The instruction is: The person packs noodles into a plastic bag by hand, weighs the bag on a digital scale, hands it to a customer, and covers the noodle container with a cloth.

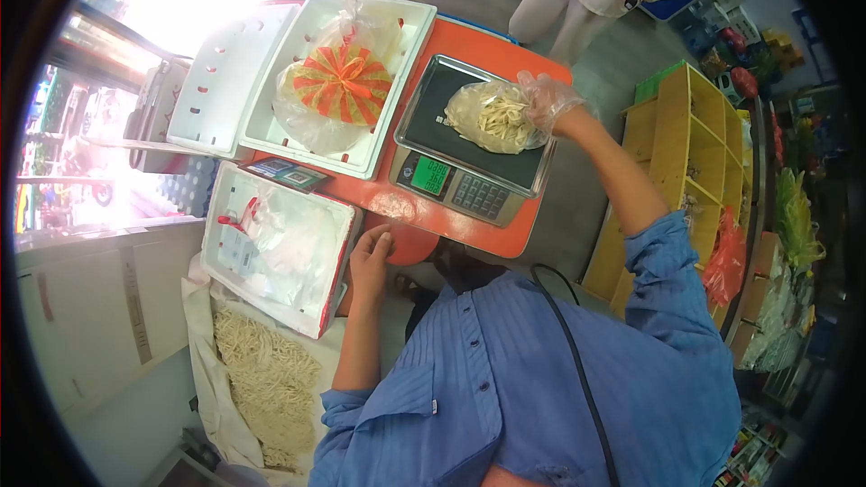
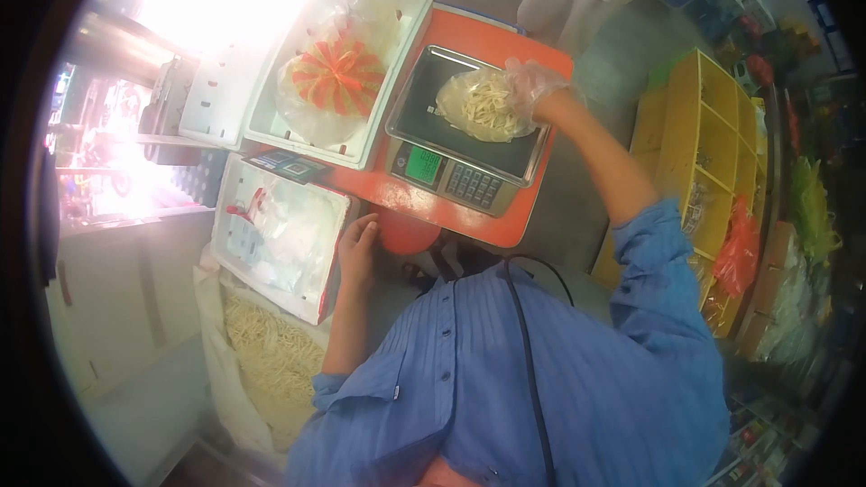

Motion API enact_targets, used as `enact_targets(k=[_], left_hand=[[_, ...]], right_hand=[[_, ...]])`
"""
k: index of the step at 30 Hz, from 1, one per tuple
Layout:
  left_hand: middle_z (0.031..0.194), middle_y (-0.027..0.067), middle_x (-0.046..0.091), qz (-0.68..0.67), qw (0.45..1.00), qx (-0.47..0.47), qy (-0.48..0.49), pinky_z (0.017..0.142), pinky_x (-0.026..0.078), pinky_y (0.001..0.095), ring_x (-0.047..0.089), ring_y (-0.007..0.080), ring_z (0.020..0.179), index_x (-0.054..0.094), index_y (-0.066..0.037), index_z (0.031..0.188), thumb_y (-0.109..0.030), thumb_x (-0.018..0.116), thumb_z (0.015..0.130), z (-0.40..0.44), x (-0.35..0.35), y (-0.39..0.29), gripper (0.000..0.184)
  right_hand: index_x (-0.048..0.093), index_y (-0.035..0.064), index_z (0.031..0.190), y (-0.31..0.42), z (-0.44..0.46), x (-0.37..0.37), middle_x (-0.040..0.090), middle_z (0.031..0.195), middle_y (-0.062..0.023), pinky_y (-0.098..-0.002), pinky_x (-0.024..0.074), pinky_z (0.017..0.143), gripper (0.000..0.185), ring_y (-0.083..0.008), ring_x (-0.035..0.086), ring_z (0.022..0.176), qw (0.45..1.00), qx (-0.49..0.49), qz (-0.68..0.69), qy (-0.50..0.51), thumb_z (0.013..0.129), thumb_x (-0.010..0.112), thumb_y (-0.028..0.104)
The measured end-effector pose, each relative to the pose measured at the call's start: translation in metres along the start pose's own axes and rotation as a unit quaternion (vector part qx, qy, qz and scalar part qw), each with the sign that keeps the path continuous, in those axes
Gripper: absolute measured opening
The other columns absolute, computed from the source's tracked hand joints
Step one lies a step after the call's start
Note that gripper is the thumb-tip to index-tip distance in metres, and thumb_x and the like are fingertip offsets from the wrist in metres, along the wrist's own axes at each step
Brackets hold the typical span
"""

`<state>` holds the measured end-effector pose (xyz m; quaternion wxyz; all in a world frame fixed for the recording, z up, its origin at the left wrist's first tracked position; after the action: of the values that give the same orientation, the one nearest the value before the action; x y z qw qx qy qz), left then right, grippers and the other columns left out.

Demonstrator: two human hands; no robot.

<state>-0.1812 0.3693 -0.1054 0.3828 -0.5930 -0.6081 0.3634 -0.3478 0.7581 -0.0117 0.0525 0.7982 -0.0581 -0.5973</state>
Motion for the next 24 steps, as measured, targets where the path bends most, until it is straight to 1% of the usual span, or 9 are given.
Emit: enact_targets(k=[1,4,7,10,14,16,19,22,24], left_hand=[[0.099,0.0036,0.064,0.001,1.0,0.001,0.009,0.081,0.048,0.0265,0.059,0.0116,0.091,0.063,0.0,0.118,-0.016,0.06,0.095,0.0,0.001,-0.001,0.029],[0.101,0.0047,0.065,-0.02,1.0,0.004,0.024,0.082,0.049,0.0261,0.059,0.011,0.091,0.062,0.002,0.119,-0.016,0.06,0.095,0.006,0.003,0.002,0.03],[0.103,0.0051,0.065,0.003,0.999,0.008,0.031,0.082,0.049,0.0257,0.059,0.0107,0.09,0.062,0.002,0.12,-0.017,0.061,0.095,0.002,0.008,0.0,0.031],[0.103,0.0053,0.066,-0.001,0.999,0.01,0.031,0.082,0.049,0.0259,0.059,0.0108,0.09,0.063,0.002,0.119,-0.017,0.061,0.095,0.002,0.01,0.004,0.031],[0.104,0.0059,0.066,0.008,0.999,0.011,0.031,0.083,0.049,0.0266,0.06,0.0115,0.091,0.063,0.003,0.119,-0.017,0.061,0.095,0.001,0.013,0.005,0.032],[0.104,0.0061,0.066,0.007,0.999,0.01,0.03,0.083,0.049,0.027,0.06,0.0119,0.091,0.063,0.003,0.119,-0.017,0.061,0.095,-0.001,0.014,0.004,0.031],[0.104,0.0065,0.066,0.012,0.999,0.008,0.028,0.084,0.049,0.0276,0.06,0.0123,0.091,0.063,0.003,0.119,-0.017,0.06,0.095,-0.003,0.014,0.003,0.031],[0.104,0.0068,0.066,0.007,0.999,0.015,0.037,0.084,0.049,0.0277,0.06,0.0126,0.091,0.062,0.003,0.119,-0.017,0.06,0.095,0.0,0.017,-0.001,0.032],[0.105,0.0073,0.066,0.009,0.999,0.02,0.046,0.084,0.049,0.0279,0.06,0.0129,0.091,0.062,0.004,0.119,-0.017,0.06,0.095,0.001,0.021,-0.005,0.032]], right_hand=[[0.043,0.0034,0.114,0.001,-0.001,0.0,0.056,0.109,-0.0243,-0.0486,0.0474,0.086,0.032,-0.0425,0.056,0.104,1.0,-0.007,-0.007,-0.004,0.084,0.055,0.009],[0.041,0.004,0.125,0.011,-0.002,-0.004,0.052,0.118,-0.0262,-0.048,0.0465,0.091,0.043,-0.0421,0.056,0.108,1.0,0.025,-0.004,0.016,0.085,0.055,0.01],[0.033,0.0056,0.14,0.011,0.007,0.022,0.045,0.131,-0.0283,-0.0461,0.0449,0.098,0.059,-0.0407,0.054,0.116,0.997,0.033,-0.048,-0.048,0.085,0.055,0.009],[0.023,0.0074,0.149,0.019,0.006,0.023,0.037,0.142,-0.0287,-0.0461,0.0437,0.102,0.071,-0.0396,0.051,0.123,0.995,0.065,-0.006,-0.071,0.084,0.053,0.006],[0.028,0.0065,0.148,0.013,0.02,0.044,0.044,0.135,-0.0269,-0.0457,0.0441,0.1,0.071,-0.0396,0.053,0.121,0.998,0.048,-0.029,-0.007,0.083,0.057,0.01],[0.035,0.0055,0.144,0.023,0.015,0.029,0.048,0.128,-0.0256,-0.0455,0.0453,0.098,0.069,-0.0391,0.055,0.117,0.997,0.004,-0.057,0.041,0.081,0.061,0.015],[0.042,0.0056,0.141,0.029,0.006,-0.008,0.053,0.119,-0.0236,-0.0429,0.0463,0.094,0.069,-0.0383,0.057,0.111,0.996,-0.006,-0.034,0.083,0.079,0.067,0.022],[0.05,0.0071,0.126,0.025,0.001,-0.031,0.056,0.114,-0.0214,-0.0427,0.0474,0.094,0.05,-0.0361,0.055,0.116,0.995,-0.081,0.062,0.022,0.081,0.067,0.018],[0.052,0.0051,0.121,0.03,-0.007,-0.045,0.058,0.109,-0.02,-0.0398,0.0476,0.092,0.045,-0.0344,0.056,0.114,0.99,-0.083,0.071,0.087,0.081,0.067,0.018]])
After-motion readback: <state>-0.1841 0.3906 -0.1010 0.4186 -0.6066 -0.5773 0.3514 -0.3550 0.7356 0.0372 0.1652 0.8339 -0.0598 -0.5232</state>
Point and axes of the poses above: each hand's wrist, its own z-axis towards the middle knuckle, its own x-axis out of the palm, y = z × x, the point moved 7 cm from there along z, towards the middle knuckle
